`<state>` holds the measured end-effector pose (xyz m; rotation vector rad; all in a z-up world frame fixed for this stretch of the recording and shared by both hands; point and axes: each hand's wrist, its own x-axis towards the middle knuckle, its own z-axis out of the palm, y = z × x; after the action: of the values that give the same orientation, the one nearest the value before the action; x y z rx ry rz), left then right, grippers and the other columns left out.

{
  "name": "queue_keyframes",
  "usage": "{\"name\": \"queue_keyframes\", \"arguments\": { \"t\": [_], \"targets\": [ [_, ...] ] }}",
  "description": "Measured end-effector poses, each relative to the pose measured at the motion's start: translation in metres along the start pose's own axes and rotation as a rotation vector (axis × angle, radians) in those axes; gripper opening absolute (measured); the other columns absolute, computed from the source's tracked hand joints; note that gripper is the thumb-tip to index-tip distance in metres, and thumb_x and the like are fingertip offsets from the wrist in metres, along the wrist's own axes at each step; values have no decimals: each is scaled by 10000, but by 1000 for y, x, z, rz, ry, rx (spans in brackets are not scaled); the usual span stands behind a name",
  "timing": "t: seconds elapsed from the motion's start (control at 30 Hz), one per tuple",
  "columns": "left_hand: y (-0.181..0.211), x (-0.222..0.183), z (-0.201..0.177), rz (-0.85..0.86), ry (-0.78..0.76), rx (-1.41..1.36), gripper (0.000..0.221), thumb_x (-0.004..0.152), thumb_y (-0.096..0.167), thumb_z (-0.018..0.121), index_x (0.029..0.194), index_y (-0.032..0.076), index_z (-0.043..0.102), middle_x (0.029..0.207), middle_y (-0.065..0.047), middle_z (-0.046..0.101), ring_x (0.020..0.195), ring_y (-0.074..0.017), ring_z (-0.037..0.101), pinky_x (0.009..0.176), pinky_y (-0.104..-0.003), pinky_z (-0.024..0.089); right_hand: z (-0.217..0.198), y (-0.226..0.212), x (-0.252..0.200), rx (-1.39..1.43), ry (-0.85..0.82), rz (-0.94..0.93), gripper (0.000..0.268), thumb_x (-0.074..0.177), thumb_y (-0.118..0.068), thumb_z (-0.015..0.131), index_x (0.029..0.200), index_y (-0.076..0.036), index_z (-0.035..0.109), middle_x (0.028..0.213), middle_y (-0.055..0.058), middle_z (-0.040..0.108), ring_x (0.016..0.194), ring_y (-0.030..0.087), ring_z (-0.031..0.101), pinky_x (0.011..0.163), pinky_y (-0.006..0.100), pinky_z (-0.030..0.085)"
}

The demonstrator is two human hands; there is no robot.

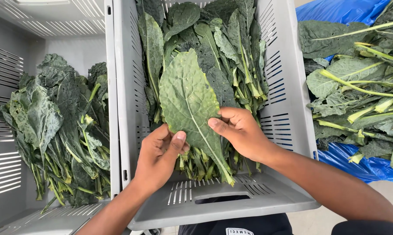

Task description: Sorting and inspecting kale leaves from a blue bag into grey plastic crates.

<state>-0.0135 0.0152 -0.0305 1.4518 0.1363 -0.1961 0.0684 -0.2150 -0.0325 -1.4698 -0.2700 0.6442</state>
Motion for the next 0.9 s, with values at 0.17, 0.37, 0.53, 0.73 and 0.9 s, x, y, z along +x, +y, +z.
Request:
{"name": "queue_keyframes", "arguments": {
  "t": [0.17, 0.37, 0.53, 0.73, 0.9],
  "targets": [
    [-7, 3, -6, 59, 8, -41, 256, 1109, 183, 539, 956, -7, 618, 862, -22, 606, 822, -89, 575, 791, -302, 552, -3, 3, 0, -153, 33, -11, 241, 1070, -152, 666, 910, 26, 638, 773, -53, 520, 688, 17, 410, 569, 233, 355],
    [-3, 7, -4, 38, 34, -53, 284, 1087, 199, 523, 906, 3, 621, 827, -34, 633, 801, -107, 644, 763, -302, 575, 2, -10, 1, -84, 34, 0, 135, 1020, -123, 650, 1066, 4, 660, 792, -43, 589, 682, 6, 449, 577, 221, 379],
    [8, 6, -3, -4, 64, 37, 260, 1057, 194, 550, 897, 4, 628, 805, -36, 684, 774, -95, 653, 741, -279, 567, 6, -18, 3, 103, 46, -6, 226, 995, -88, 597, 1204, -9, 631, 1076, -17, 717, 942, -6, 620, 824, 184, 506],
    [14, 0, 1, 71, 76, 184, 220, 1022, 188, 649, 908, 2, 619, 791, -30, 631, 778, -83, 617, 716, -268, 530, -8, 5, 2, 63, 37, -41, 127, 1084, -97, 653, 1115, 24, 635, 969, 8, 655, 829, 25, 515, 696, 211, 427],
    [21, 1, 5, 140, 61, 182, 244, 961, 156, 729, 1090, 12, 579, 918, -41, 636, 821, -91, 611, 737, -269, 542, 1, -16, 2, 15, 51, 9, 211, 964, -130, 718, 1123, -8, 650, 980, 5, 701, 834, 22, 577, 702, 211, 481]
  ]
}}
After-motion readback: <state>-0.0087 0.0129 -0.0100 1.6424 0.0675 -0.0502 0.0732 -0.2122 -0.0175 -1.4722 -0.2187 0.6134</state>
